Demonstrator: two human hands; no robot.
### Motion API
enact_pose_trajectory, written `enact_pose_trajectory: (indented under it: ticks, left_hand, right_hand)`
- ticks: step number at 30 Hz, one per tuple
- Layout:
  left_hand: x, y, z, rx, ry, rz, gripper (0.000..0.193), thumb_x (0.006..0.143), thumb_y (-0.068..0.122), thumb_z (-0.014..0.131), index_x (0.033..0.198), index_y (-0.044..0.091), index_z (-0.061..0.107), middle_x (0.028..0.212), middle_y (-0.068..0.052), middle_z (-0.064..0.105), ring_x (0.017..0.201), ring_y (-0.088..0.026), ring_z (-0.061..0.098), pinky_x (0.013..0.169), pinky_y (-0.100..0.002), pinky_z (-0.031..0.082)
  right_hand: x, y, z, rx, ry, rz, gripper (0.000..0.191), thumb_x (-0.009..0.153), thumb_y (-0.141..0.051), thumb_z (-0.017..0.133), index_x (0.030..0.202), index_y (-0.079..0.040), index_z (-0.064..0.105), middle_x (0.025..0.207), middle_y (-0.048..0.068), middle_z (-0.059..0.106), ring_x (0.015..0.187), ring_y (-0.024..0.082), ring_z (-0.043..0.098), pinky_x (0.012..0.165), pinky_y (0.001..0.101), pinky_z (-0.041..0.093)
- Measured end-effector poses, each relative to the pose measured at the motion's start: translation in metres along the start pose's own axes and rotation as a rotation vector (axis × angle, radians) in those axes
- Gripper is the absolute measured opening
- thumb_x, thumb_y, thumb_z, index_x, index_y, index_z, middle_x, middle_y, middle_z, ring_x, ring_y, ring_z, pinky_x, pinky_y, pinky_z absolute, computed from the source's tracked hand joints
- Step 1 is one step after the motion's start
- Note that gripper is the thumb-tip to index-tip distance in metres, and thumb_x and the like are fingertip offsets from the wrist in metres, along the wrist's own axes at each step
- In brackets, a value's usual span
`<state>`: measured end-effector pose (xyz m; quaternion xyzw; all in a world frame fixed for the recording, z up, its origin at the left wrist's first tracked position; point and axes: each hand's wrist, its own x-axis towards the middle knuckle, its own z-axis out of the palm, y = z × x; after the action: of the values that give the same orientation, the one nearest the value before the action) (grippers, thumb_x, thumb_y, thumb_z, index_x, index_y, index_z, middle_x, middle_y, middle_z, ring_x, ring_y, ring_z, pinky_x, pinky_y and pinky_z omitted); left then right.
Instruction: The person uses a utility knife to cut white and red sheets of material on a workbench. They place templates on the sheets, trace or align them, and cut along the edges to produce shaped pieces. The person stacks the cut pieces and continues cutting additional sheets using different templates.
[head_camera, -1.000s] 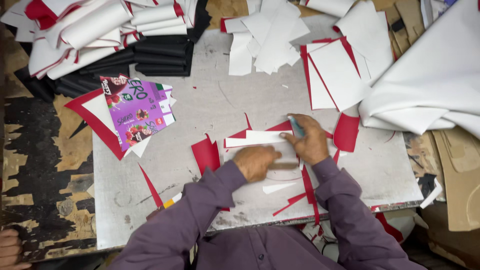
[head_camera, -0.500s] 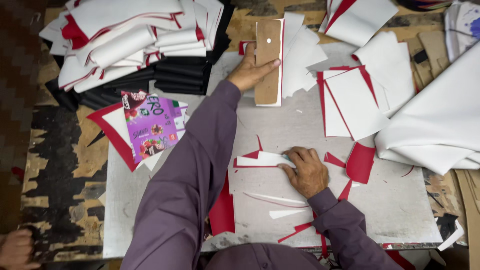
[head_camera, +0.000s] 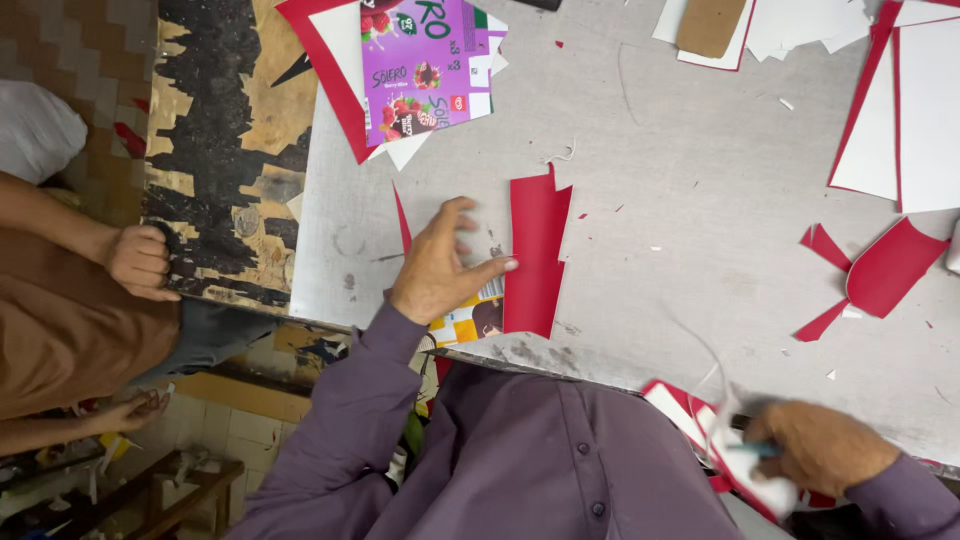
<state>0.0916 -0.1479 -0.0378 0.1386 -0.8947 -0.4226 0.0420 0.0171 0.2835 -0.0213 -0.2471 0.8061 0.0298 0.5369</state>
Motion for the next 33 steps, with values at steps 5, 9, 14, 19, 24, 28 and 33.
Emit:
enact_pose_trajectory:
  ticks: [5,9,14,19,24,28,33]
  left_hand:
    - [0.046,-0.009,0.05,0.005,0.094,0.119,0.1,0.064,0.036,0.103,0.137,-0.002,0.045,0.107,-0.018,0.071,0.096,-0.03,0.068,0.079,-0.041,0.057]
    - [0.073,0.033,0.081,-0.598,-0.155,0.074,0.028,0.09,0.013,0.081,0.113,-0.001,0.075,0.091,-0.007,0.079,0.078,-0.014,0.074,0.068,-0.029,0.062]
    - [0.077,0.081,0.052,-0.897,-0.633,0.329,0.02,0.096,0.009,0.073,0.115,0.005,0.075,0.099,-0.006,0.073,0.084,-0.012,0.06,0.073,-0.029,0.05]
    - [0.086,0.052,0.038,-0.435,-0.678,0.666,0.013,0.087,0.002,0.077,0.097,0.011,0.078,0.114,-0.007,0.072,0.111,-0.023,0.069,0.101,-0.034,0.055]
    - [0.068,0.008,0.056,-0.017,-0.35,0.566,0.024,0.076,-0.006,0.066,0.089,0.008,0.08,0.13,-0.015,0.063,0.119,-0.035,0.06,0.1,-0.039,0.051]
    - [0.03,-0.003,0.067,-0.181,0.032,0.264,0.039,0.08,-0.008,0.053,0.107,0.007,0.077,0.128,-0.01,0.065,0.12,-0.029,0.064,0.105,-0.036,0.054]
    - [0.02,0.016,0.091,0.103,0.184,0.265,0.058,0.07,0.01,0.084,0.123,0.0,0.065,0.118,-0.02,0.06,0.105,-0.038,0.06,0.091,-0.042,0.051]
  right_hand:
    - [0.002,-0.036,-0.004,0.103,0.303,0.103,0.05,0.086,-0.045,0.082,0.126,-0.016,0.077,0.101,0.012,0.084,0.088,0.023,0.078,0.087,0.0313,0.063]
    - [0.056,-0.113,-0.016,0.816,0.919,-0.379,0.09,0.062,-0.02,0.093,0.141,-0.002,0.054,0.123,0.012,0.071,0.098,0.021,0.07,0.084,0.0328,0.057]
    - [0.087,-0.133,-0.034,1.003,1.606,-0.401,0.022,0.095,-0.003,0.081,0.116,-0.001,0.076,0.104,0.01,0.075,0.086,0.016,0.067,0.075,0.026,0.053]
    - [0.06,-0.071,-0.017,0.32,1.794,-0.388,0.013,0.096,0.008,0.073,0.107,0.001,0.075,0.103,0.013,0.071,0.095,0.018,0.068,0.082,0.0299,0.054]
    - [0.04,-0.045,0.003,0.602,1.41,-0.119,0.023,0.088,0.002,0.071,0.111,0.0,0.075,0.1,0.01,0.074,0.087,0.017,0.068,0.083,0.0303,0.055]
    - [0.041,-0.031,-0.015,1.079,1.208,-0.089,0.032,0.091,-0.011,0.078,0.121,-0.002,0.072,0.106,0.009,0.073,0.087,0.016,0.067,0.078,0.0277,0.053]
    - [0.08,-0.068,-0.059,0.469,1.367,-0.372,0.066,0.072,-0.024,0.089,0.128,0.002,0.067,0.121,0.018,0.07,0.101,0.032,0.066,0.085,0.0386,0.055]
